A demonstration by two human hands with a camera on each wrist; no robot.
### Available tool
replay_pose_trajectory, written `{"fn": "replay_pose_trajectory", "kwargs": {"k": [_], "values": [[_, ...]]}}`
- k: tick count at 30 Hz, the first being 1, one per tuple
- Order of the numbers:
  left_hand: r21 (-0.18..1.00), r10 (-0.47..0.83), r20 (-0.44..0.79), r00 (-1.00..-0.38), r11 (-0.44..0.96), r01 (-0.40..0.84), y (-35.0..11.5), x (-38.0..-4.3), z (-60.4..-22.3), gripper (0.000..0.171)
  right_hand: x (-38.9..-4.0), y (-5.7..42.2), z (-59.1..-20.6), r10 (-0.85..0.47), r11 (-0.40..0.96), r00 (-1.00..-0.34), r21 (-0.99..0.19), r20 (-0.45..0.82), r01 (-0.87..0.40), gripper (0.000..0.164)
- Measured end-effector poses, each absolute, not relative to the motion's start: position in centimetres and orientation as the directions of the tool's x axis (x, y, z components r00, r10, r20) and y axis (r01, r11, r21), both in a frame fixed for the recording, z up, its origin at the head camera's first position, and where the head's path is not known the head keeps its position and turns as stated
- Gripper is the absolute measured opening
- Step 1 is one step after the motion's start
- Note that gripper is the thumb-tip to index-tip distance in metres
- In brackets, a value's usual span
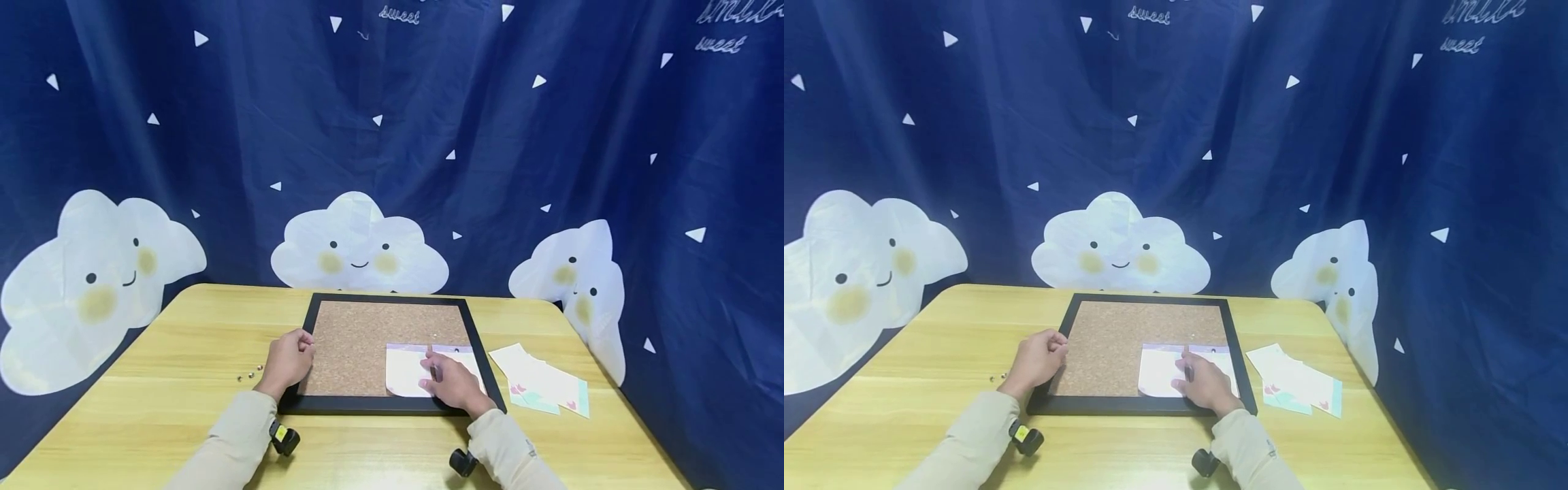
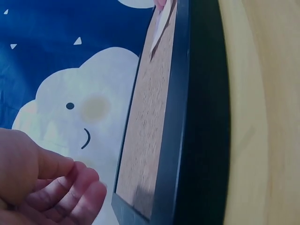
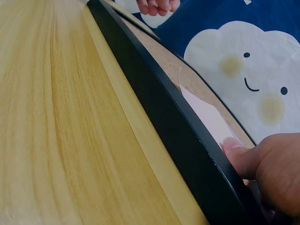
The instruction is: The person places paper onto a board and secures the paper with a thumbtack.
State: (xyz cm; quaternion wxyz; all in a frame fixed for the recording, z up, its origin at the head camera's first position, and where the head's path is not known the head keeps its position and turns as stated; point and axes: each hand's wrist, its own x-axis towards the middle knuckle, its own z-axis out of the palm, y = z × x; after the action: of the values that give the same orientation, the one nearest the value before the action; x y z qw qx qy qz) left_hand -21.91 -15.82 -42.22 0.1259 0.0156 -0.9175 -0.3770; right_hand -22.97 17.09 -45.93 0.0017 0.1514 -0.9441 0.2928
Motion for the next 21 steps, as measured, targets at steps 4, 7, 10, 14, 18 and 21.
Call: {"fn": "replay_pose_trajectory", "kwargs": {"k": [4, 7, 10, 14, 18, 21], "values": [[0.708, -0.115, 0.195, -0.974, 0.704, 0.058, -15.2, -22.1, -42.1, 0.003, -23.0, 17.1, -45.9, -0.291, 0.779, -0.952, -0.554, 0.097, -0.295, 0.031], [0.719, -0.108, 0.174, -0.979, 0.693, 0.051, -14.8, -22.2, -42.0, 0.003, -23.0, 17.2, -45.9, -0.288, 0.780, -0.953, -0.554, 0.093, -0.290, 0.031], [0.730, -0.105, 0.144, -0.984, 0.683, 0.034, -14.4, -22.3, -42.0, 0.005, -23.0, 17.2, -46.0, -0.288, 0.781, -0.954, -0.555, 0.088, -0.287, 0.032], [0.738, -0.103, 0.126, -0.987, 0.674, 0.024, -13.9, -22.5, -42.1, 0.005, -23.0, 17.2, -46.0, -0.296, 0.776, -0.951, -0.558, 0.090, -0.294, 0.032], [0.742, -0.090, 0.140, -0.986, 0.669, 0.044, -13.3, -22.8, -42.3, 0.005, -23.1, 17.2, -46.0, -0.305, 0.773, -0.947, -0.555, 0.097, -0.306, 0.032], [0.743, -0.081, 0.153, -0.985, 0.667, 0.060, -12.8, -22.9, -42.4, 0.007, -23.2, 17.2, -46.0, -0.305, 0.776, -0.948, -0.552, 0.094, -0.305, 0.032]]}}
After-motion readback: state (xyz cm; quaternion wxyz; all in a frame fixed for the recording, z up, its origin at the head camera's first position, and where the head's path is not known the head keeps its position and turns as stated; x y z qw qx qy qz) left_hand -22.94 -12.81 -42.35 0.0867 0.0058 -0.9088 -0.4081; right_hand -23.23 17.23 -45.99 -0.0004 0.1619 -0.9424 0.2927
